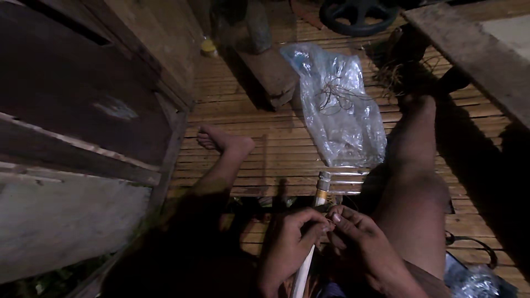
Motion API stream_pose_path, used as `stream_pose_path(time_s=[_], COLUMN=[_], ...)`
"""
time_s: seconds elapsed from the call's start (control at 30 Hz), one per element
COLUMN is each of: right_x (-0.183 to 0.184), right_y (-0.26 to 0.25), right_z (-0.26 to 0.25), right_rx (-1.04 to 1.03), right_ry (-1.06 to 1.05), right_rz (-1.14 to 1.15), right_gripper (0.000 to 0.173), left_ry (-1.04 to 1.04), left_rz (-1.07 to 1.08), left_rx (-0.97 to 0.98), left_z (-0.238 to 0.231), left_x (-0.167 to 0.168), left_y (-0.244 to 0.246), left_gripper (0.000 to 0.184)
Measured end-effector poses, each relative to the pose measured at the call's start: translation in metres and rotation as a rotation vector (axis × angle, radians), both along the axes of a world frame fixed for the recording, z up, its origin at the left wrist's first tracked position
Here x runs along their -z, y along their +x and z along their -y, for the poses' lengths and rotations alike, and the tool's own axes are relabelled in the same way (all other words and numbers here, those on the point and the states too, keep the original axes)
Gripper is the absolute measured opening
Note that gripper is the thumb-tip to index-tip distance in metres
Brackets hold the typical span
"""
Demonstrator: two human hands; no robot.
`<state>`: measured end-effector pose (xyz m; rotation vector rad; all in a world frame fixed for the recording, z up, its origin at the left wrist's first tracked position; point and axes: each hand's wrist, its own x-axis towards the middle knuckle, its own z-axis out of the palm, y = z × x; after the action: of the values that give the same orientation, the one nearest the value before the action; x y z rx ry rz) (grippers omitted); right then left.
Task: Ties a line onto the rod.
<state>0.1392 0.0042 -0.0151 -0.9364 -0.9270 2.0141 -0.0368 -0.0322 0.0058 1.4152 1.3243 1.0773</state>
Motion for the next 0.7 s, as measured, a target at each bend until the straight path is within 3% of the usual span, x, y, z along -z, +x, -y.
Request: stream_pose_path(time_s=[0.13, 0.27, 0.43, 0.7], right_x=[-0.001, 0.007, 0.018, 0.026], right_y=[0.0, 0.002, 0.008, 0.009], right_z=[0.0, 0.004, 0.002, -0.003], right_rx=[-0.014, -0.004, 0.003, 0.043], right_ry=[-0.05, 0.272, 0.565, 0.537], right_rz=[-0.028, 0.172, 0.228, 0.323], right_gripper=[0.02, 0.014, 0.014, 0.015], left_ry=[0.018, 0.033, 0.013, -0.025], left_rz=[0.013, 0.039, 0.04, 0.069], left_rx=[-0.009, -0.009, -0.025, -0.015], left_z=[0.0, 0.0, 0.001, 0.001], left_x=[0.002, 0.002, -0.001, -0.002], left_y=[0.0, -0.001, -0.001, 0.0], left_gripper=[0.01, 0.01, 0.009, 0.008])
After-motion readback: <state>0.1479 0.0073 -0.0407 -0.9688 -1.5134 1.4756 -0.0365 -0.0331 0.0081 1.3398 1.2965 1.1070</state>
